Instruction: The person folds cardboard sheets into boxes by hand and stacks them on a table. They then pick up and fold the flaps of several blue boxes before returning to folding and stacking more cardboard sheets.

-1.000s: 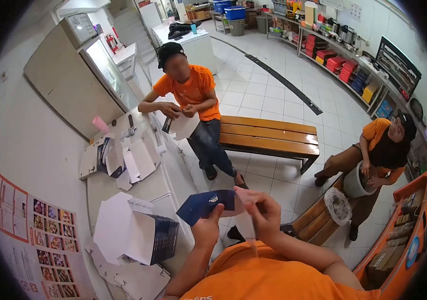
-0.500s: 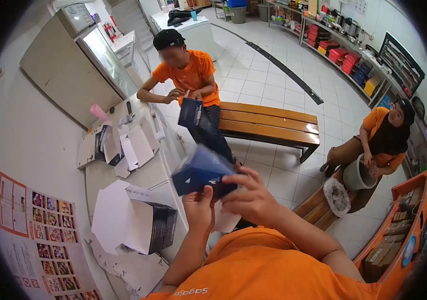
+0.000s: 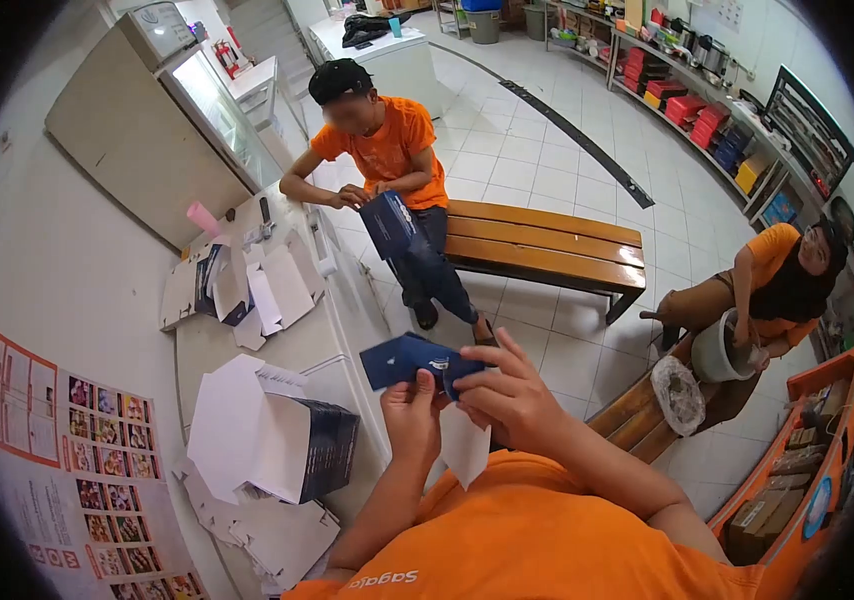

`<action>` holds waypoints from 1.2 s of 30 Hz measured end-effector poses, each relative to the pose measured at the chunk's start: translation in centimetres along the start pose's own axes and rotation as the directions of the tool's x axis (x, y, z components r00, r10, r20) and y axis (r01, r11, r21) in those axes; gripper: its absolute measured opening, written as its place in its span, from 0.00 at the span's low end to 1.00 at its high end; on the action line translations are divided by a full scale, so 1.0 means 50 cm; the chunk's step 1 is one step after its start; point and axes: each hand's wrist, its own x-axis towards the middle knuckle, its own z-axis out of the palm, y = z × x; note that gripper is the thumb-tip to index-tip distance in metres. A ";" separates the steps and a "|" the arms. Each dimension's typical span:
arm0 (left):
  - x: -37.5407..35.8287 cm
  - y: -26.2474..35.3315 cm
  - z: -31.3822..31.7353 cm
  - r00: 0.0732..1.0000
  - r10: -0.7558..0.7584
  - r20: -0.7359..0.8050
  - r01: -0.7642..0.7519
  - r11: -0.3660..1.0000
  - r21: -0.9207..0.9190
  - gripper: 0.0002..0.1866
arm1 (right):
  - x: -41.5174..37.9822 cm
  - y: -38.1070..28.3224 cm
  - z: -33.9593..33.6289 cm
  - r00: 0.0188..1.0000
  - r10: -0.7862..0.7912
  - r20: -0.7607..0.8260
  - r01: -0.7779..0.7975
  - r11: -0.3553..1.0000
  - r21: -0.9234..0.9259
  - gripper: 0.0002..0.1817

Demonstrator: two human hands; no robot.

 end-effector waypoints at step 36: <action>-0.096 0.104 -0.011 0.870 -0.368 0.329 -0.134 0.465 0.875 0.28 | -0.086 0.018 -0.048 0.762 0.131 0.634 -0.371 0.891 0.262 0.12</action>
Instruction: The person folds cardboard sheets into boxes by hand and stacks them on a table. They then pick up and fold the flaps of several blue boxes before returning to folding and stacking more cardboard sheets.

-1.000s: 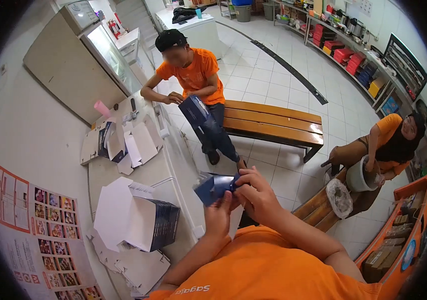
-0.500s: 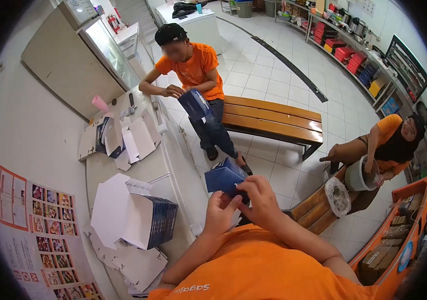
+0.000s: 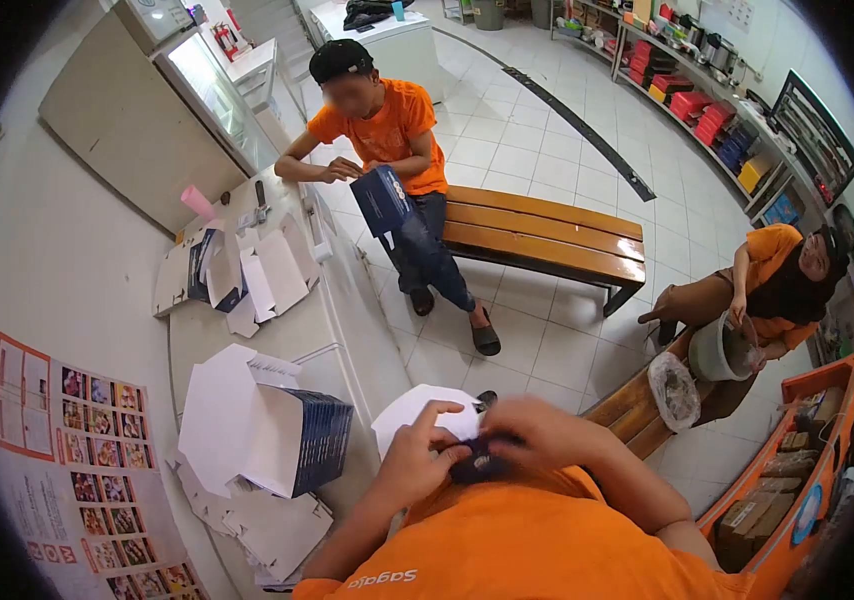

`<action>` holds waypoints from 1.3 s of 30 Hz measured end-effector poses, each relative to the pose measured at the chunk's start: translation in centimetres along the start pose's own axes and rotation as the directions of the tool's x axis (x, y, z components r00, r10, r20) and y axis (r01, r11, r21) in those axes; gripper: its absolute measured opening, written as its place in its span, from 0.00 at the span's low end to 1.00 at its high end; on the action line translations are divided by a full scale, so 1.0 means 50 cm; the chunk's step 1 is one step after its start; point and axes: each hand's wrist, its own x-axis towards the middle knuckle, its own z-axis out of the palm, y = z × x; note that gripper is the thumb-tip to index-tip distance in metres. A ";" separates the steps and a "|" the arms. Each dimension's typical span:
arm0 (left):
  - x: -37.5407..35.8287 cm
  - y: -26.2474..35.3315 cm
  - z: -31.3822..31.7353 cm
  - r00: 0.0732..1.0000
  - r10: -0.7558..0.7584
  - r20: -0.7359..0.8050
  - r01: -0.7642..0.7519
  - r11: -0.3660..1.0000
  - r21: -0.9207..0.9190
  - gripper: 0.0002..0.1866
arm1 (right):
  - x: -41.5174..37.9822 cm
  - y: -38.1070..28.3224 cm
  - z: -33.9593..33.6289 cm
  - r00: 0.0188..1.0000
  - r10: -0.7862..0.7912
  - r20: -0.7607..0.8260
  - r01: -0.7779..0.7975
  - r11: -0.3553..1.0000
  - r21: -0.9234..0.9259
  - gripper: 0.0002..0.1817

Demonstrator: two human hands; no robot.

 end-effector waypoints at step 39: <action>0.018 -0.016 0.062 0.619 0.644 -0.450 -0.672 0.731 0.121 0.43 | 0.019 0.086 0.005 0.808 -0.029 -0.589 -0.153 0.954 -0.257 0.17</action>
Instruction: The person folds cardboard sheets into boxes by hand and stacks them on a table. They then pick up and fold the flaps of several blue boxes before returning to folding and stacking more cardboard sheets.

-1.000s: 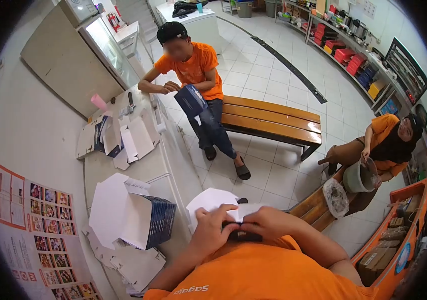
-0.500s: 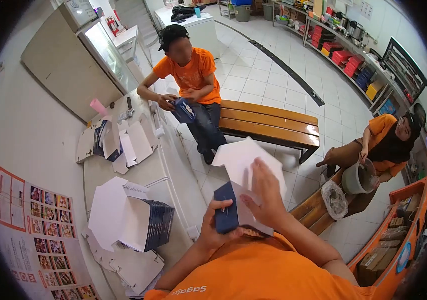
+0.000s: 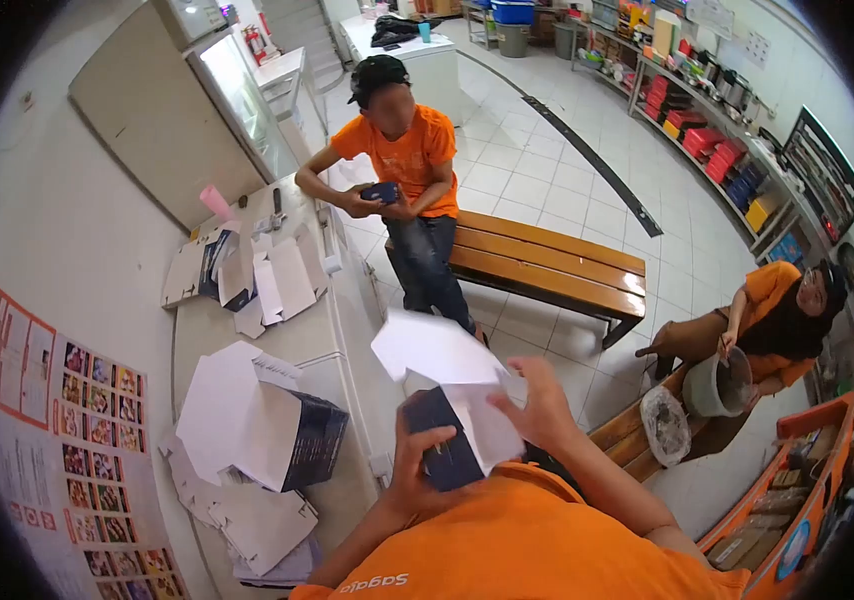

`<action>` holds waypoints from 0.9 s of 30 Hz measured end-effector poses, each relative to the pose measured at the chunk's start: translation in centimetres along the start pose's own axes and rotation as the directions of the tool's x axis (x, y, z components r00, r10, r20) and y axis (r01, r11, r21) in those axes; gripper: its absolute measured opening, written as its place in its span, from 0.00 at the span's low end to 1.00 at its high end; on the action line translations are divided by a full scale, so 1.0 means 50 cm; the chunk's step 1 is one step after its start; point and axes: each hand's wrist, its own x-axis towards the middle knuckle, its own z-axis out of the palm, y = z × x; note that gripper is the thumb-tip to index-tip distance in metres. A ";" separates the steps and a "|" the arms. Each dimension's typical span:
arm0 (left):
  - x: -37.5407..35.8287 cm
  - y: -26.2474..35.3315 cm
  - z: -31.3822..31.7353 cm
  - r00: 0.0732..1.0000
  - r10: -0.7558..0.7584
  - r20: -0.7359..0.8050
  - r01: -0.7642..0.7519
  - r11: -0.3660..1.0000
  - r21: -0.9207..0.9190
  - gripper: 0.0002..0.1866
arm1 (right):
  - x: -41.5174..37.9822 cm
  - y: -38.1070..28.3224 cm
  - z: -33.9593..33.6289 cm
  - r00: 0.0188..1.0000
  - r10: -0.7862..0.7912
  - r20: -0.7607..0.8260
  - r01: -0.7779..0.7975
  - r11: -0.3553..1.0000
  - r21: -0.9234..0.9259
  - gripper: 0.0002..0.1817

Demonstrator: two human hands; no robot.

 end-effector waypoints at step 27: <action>-0.263 0.008 -0.376 0.411 -0.130 -0.902 0.733 0.636 0.242 0.32 | 0.478 -0.338 0.481 0.744 -0.406 0.531 0.277 0.910 0.307 0.33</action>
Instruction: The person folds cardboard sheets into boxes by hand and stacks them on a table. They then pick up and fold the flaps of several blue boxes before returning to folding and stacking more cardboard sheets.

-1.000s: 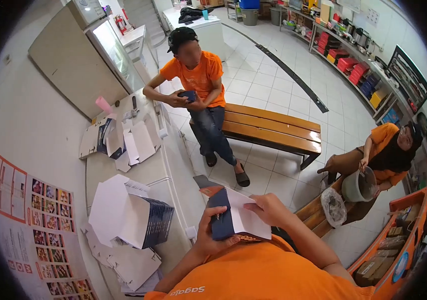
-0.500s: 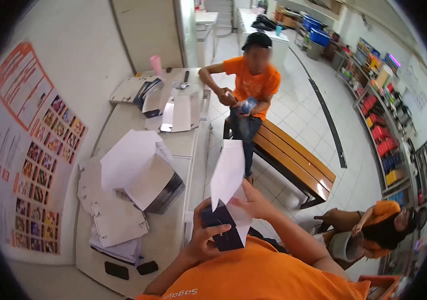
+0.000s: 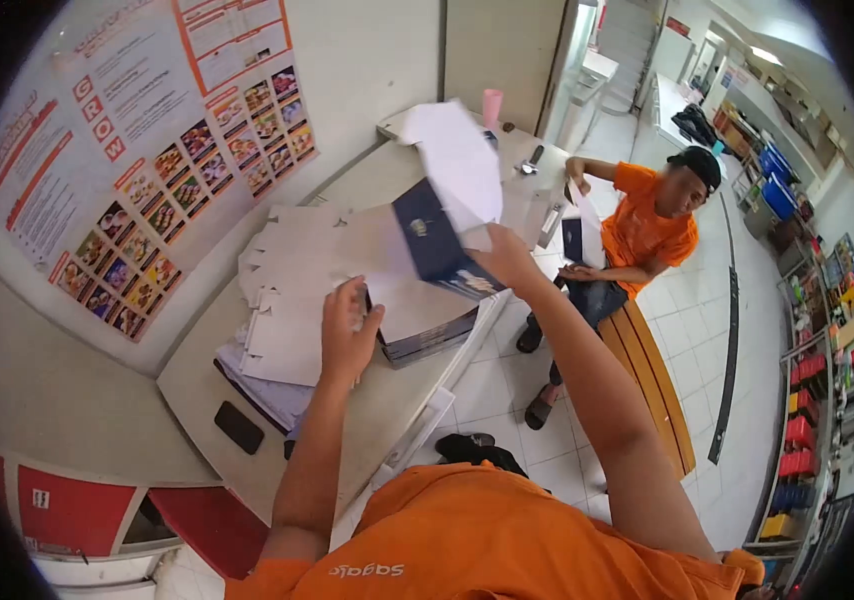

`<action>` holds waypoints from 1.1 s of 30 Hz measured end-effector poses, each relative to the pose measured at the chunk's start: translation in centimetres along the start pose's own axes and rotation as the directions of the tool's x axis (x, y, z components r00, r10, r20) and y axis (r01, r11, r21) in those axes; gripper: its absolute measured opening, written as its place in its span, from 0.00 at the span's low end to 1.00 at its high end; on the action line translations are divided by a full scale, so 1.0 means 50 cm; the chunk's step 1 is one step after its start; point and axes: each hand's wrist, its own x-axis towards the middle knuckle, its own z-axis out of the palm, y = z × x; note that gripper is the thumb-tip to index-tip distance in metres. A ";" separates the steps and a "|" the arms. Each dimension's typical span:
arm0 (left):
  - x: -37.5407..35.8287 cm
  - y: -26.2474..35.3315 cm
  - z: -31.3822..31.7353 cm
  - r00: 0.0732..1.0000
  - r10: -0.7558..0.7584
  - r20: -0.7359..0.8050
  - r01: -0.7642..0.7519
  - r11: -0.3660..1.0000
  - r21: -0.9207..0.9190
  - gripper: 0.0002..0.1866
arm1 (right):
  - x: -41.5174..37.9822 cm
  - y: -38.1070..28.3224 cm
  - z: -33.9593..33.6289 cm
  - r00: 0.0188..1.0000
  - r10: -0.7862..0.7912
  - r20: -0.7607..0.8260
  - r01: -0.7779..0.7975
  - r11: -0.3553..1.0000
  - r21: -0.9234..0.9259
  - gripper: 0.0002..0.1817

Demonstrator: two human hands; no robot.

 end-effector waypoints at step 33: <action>-0.025 0.010 -0.035 0.971 0.128 0.203 -0.170 0.964 0.205 0.14 | 0.017 0.006 0.091 0.992 -0.002 0.122 0.048 0.927 -0.373 0.18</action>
